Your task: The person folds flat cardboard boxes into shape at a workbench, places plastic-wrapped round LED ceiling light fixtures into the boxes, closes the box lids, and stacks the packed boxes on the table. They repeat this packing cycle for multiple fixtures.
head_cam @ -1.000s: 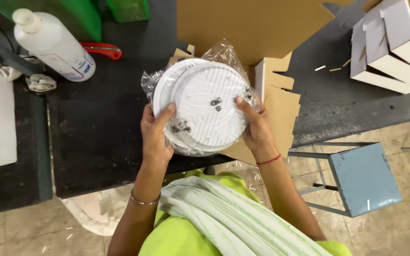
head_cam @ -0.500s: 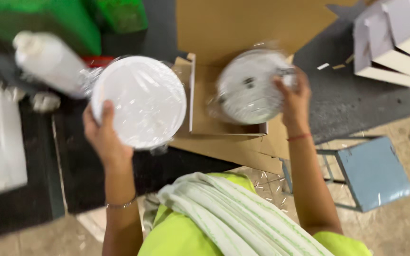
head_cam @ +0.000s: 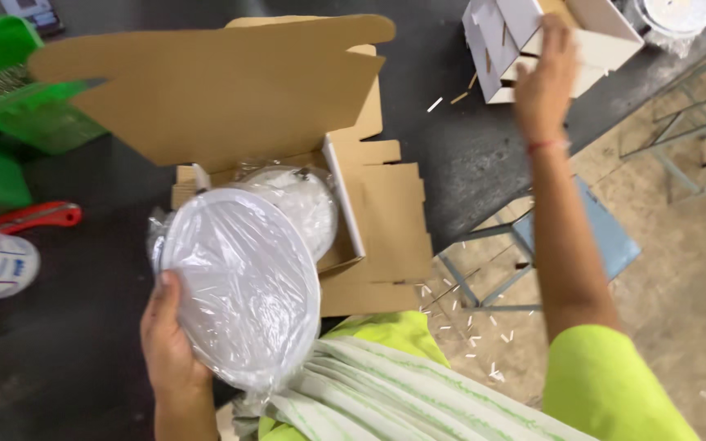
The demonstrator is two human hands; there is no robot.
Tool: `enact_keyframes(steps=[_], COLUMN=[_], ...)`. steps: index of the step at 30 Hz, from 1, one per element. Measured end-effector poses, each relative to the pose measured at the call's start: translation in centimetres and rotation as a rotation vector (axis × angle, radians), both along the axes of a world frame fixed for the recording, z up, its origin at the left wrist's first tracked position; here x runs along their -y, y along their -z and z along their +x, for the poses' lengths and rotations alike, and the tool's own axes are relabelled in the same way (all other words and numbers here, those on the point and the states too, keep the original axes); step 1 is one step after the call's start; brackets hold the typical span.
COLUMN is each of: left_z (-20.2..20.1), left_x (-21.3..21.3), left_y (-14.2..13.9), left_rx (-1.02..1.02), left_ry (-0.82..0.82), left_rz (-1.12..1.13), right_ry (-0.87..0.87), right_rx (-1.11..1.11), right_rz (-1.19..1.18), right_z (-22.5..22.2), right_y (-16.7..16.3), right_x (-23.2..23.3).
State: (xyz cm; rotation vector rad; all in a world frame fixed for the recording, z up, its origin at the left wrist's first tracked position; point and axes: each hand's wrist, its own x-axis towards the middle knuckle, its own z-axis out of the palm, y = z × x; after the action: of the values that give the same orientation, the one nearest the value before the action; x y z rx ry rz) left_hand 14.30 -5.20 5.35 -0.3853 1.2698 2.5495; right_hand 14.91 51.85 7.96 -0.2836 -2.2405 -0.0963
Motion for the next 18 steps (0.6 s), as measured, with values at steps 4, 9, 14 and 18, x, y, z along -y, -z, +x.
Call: enact_keyframes(steps=[4, 9, 14, 18], left_z=[2.6, 4.6, 5.5, 5.0], left_x=[-6.2, -14.6, -19.8, -22.2], left_y=[1.5, 3.5, 4.5, 2.7], left_rx=[0.058, 0.033, 0.010, 0.018], left_ry=[-0.010, -0.039, -0.072, -0.091], left_rz=[-0.022, -0.014, -0.024, -0.104], right_ry=[0.060, -0.006, -0.021, -0.286], right_rx=[0.306, 0.482, 0.374, 0.348], right_rz=[0.098, 0.016, 0.106, 0.069], right_z=[0.7, 3.5, 6.4, 6.9], right_y=[1.1, 2.2, 0.2, -3.8], right_x=[-13.2, -24.6, -25.9, -19.8])
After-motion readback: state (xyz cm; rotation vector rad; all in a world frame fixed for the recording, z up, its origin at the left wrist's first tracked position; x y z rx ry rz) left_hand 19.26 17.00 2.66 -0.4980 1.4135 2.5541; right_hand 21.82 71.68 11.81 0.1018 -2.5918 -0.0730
